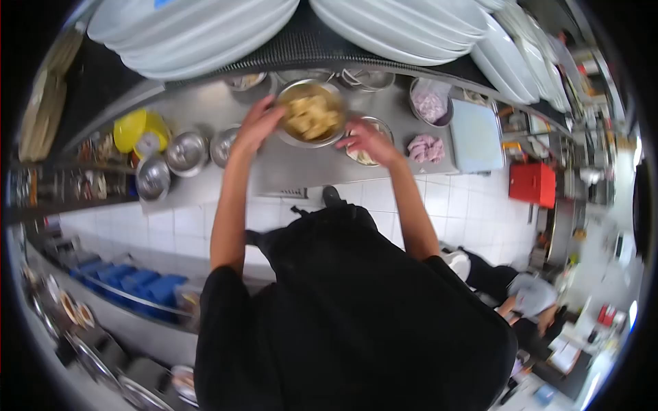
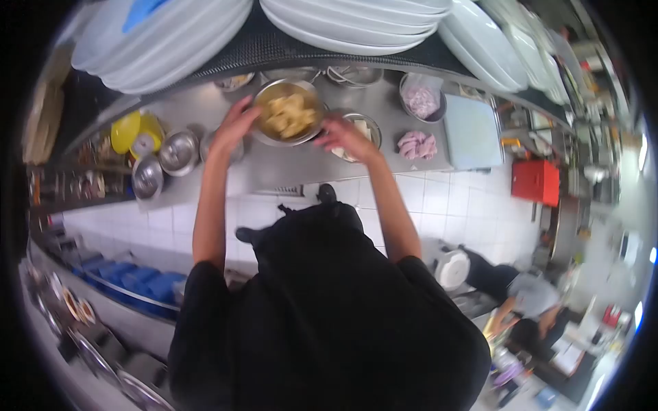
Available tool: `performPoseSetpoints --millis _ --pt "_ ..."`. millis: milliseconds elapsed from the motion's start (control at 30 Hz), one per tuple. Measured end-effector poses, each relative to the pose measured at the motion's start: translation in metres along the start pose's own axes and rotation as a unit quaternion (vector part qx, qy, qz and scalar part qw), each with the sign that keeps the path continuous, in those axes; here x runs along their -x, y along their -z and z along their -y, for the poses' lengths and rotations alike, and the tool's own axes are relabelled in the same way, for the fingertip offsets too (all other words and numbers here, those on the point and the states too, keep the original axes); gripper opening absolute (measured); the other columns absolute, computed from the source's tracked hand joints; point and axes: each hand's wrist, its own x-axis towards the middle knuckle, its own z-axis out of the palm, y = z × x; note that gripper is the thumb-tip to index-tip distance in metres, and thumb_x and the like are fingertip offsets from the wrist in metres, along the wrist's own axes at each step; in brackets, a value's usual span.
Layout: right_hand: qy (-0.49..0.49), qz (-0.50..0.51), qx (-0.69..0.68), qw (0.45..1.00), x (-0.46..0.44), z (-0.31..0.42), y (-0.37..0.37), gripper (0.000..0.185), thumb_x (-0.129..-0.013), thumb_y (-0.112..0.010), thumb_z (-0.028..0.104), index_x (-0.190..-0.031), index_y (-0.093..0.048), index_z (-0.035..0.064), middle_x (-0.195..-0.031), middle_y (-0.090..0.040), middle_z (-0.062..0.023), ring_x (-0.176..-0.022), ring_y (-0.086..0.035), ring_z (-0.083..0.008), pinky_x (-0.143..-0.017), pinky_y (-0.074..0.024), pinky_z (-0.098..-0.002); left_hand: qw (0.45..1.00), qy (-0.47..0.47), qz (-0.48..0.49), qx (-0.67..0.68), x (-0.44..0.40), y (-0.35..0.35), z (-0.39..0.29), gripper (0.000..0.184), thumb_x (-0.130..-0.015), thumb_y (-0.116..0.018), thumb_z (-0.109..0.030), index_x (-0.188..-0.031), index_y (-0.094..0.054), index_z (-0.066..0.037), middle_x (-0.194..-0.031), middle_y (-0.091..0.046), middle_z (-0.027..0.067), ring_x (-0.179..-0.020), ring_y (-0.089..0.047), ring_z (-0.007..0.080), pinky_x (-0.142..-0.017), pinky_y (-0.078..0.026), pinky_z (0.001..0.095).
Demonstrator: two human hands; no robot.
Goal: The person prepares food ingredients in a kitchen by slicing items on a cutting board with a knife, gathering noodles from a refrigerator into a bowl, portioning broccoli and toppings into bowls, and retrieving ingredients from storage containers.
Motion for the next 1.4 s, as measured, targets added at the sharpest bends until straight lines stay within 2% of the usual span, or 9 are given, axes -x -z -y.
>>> performPoseSetpoints --millis 100,133,267,333,400,500,833,1133,1400 --pt "-0.016 0.041 -0.076 0.996 -0.044 -0.011 0.137 0.043 -0.095 -0.053 0.029 -0.127 -0.05 0.0011 -0.123 -0.059 -0.0121 -0.096 -0.065 -0.0206 -0.081 -0.0559 -0.0355 0.986 -0.112 0.08 0.091 -0.028 -0.106 -0.029 0.031 -0.086 -0.066 -0.017 -0.111 -0.062 0.001 -0.087 -0.065 0.0041 -0.07 -0.06 0.0111 -0.057 -0.05 0.0249" --pt "-0.021 -0.037 -0.104 0.994 -0.02 0.034 0.115 0.036 -0.093 -0.053 0.023 -0.121 -0.054 0.0007 -0.118 -0.062 -0.0104 -0.092 -0.064 -0.0201 -0.079 -0.0553 -0.0348 0.99 -0.103 0.074 0.069 -0.038 -0.133 -0.031 0.03 -0.087 -0.066 -0.02 -0.108 -0.06 0.0 -0.093 -0.064 0.0057 -0.077 -0.063 0.0129 -0.058 -0.051 0.0243" --pt "-0.02 -0.048 0.015 0.999 -0.046 0.085 0.247 0.022 -0.092 -0.052 0.012 -0.11 -0.06 0.0021 -0.096 -0.068 -0.0081 -0.073 -0.064 -0.0152 -0.054 -0.0531 -0.0238 0.977 -0.182 0.04 0.102 -0.047 -0.205 -0.029 0.04 -0.088 -0.068 -0.032 -0.11 -0.056 -0.001 -0.109 -0.06 0.0092 -0.092 -0.063 0.0159 -0.071 -0.052 0.0262" --pt "0.027 0.063 0.018 0.997 -0.096 0.089 0.36 0.033 -0.094 -0.055 0.018 -0.125 -0.058 0.0079 -0.115 -0.063 -0.0108 -0.097 -0.062 -0.0198 -0.074 -0.0559 -0.0289 0.972 -0.208 0.067 0.083 -0.022 -0.202 -0.024 0.043 -0.09 -0.067 -0.036 -0.114 -0.056 -0.003 -0.113 -0.06 0.0083 -0.101 -0.061 0.0169 -0.083 -0.051 0.0307" --pt "0.082 0.114 0.04 0.989 -0.118 0.107 0.43 0.038 -0.093 -0.058 0.024 -0.128 -0.057 0.01 -0.121 -0.062 -0.011 -0.103 -0.061 -0.0219 -0.079 -0.0558 -0.0341 0.962 -0.176 0.134 0.159 0.001 -0.183 0.01 0.04 -0.093 -0.064 -0.034 -0.12 -0.055 -0.006 -0.119 -0.058 0.0069 -0.105 -0.06 0.017 -0.086 -0.051 0.0328" --pt "0.109 0.15 0.098 0.978 -0.134 0.142 0.489 0.039 -0.092 -0.059 0.03 -0.126 -0.058 0.0099 -0.116 -0.064 -0.0102 -0.092 -0.064 -0.0216 -0.071 -0.0554 -0.0348 0.966 -0.093 0.033 0.239 0.068 -0.141 0.057 0.039 -0.097 -0.058 -0.033 -0.127 -0.052 -0.008 -0.124 -0.057 0.0071 -0.108 -0.06 0.0176 -0.089 -0.049 0.0334" --pt "0.037 -0.059 0.174 0.982 -0.217 0.157 0.519 0.035 -0.092 -0.058 0.028 -0.121 -0.059 0.0073 -0.113 -0.064 -0.0106 -0.093 -0.063 -0.0222 -0.072 -0.0543 -0.0355 0.885 0.069 -0.357 0.292 0.252 -0.108 0.145 0.043 -0.101 -0.048 -0.032 -0.135 -0.046 -0.006 -0.128 -0.056 0.0108 -0.115 -0.058 0.022 -0.096 -0.045 0.035" --pt "0.157 -0.268 0.256 0.916 -0.247 0.102 0.467 0.033 -0.092 -0.058 0.027 -0.116 -0.059 0.005 -0.11 -0.064 -0.0108 -0.093 -0.062 -0.0227 -0.073 -0.0533 -0.0362 0.911 0.103 -0.301 0.262 0.245 -0.129 0.161 0.039 -0.101 -0.048 -0.03 -0.133 -0.049 -0.008 -0.125 -0.058 0.0085 -0.113 -0.059 0.021 -0.094 -0.045 0.0342" --pt "0.263 -0.386 0.229 0.854 -0.137 0.101 0.465 0.031 -0.092 -0.058 0.026 -0.112 -0.06 0.003 -0.107 -0.063 -0.0111 -0.094 -0.061 -0.0232 -0.075 -0.0523 -0.0367 0.952 0.082 -0.206 0.21 0.214 -0.115 0.16 0.038 -0.101 -0.05 -0.034 -0.128 -0.052 -0.008 -0.119 -0.059 0.0068 -0.107 -0.06 0.0185 -0.088 -0.048 0.0337"
